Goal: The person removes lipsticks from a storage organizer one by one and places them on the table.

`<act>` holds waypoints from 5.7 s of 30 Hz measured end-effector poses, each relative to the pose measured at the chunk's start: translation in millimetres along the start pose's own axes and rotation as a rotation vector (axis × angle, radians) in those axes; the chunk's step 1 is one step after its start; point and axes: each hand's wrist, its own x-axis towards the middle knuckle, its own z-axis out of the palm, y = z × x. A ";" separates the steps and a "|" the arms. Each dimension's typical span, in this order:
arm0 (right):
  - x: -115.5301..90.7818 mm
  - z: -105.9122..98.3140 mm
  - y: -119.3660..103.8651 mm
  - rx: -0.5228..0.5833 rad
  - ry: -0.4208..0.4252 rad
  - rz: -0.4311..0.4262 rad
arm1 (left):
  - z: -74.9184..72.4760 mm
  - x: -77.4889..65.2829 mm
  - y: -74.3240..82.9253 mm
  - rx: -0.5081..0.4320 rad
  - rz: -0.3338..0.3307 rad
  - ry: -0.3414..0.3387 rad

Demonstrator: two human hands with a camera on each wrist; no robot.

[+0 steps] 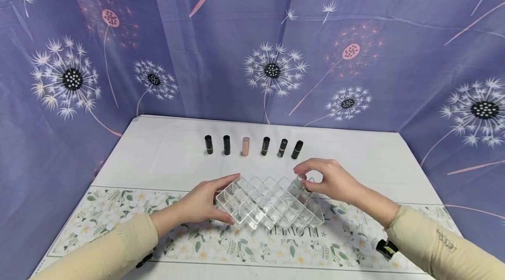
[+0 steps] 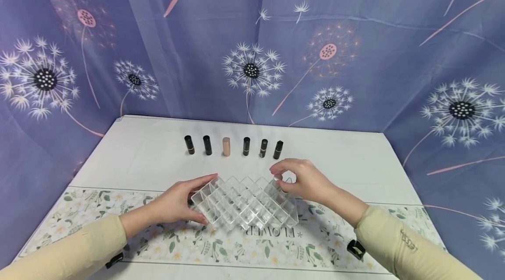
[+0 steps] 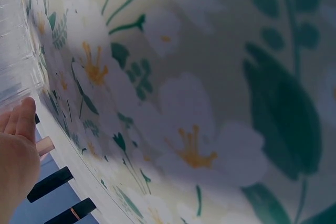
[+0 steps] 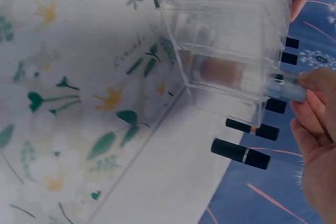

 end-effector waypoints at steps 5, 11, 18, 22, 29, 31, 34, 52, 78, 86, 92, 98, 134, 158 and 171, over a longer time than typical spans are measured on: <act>5.4 -9.4 -4.5 -0.007 0.014 -0.035 | -0.2 0.1 -0.7 0.004 -0.002 -0.003; 11.2 -22.4 -7.7 -0.015 0.032 -0.021 | 0.0 0.2 -0.8 0.023 -0.003 0.002; 18.0 -38.9 -8.9 -0.021 0.065 0.000 | -0.3 0.1 -0.2 0.028 0.005 0.006; 20.9 -46.0 -8.1 -0.031 0.077 0.017 | -0.4 0.2 0.0 0.023 0.008 0.006; 25.0 -54.7 -0.4 -0.051 0.098 0.037 | 0.2 -0.3 0.0 0.011 0.007 0.004; 25.6 -56.5 2.0 -0.056 0.102 0.048 | 0.5 -0.4 -0.4 0.010 0.003 0.003; 26.1 -58.6 5.8 -0.060 0.109 0.065 | 1.0 -0.6 -1.2 0.010 0.001 0.003; 24.6 -57.2 35.6 -0.084 0.138 0.148 | 1.4 -1.6 -1.4 -0.009 -0.021 -0.012; 16.4 -45.3 78.3 -0.037 0.126 0.295 | -0.2 -1.2 1.0 -0.009 -0.026 -0.023; 14.5 -40.0 86.2 -0.015 0.130 0.308 | 0.3 -2.3 0.8 -0.018 -0.031 -0.028; 13.3 -35.9 89.2 -0.022 0.128 0.342 | 0.3 -2.1 0.1 -0.018 -0.031 -0.030; 14.1 -32.2 90.3 -0.028 0.142 0.323 | -0.1 -1.2 0.0 0.000 -0.026 -0.013; 6.1 -35.0 84.1 -0.085 0.094 0.338 | 0.4 -1.8 0.4 -0.002 -0.038 -0.018; -12.7 -39.6 24.2 -0.055 0.070 0.195 | 0.0 -1.3 -0.5 -0.004 -0.024 -0.010; -20.2 -28.3 1.4 -0.054 -0.008 0.224 | 0.0 -0.7 0.4 -0.003 -0.043 -0.016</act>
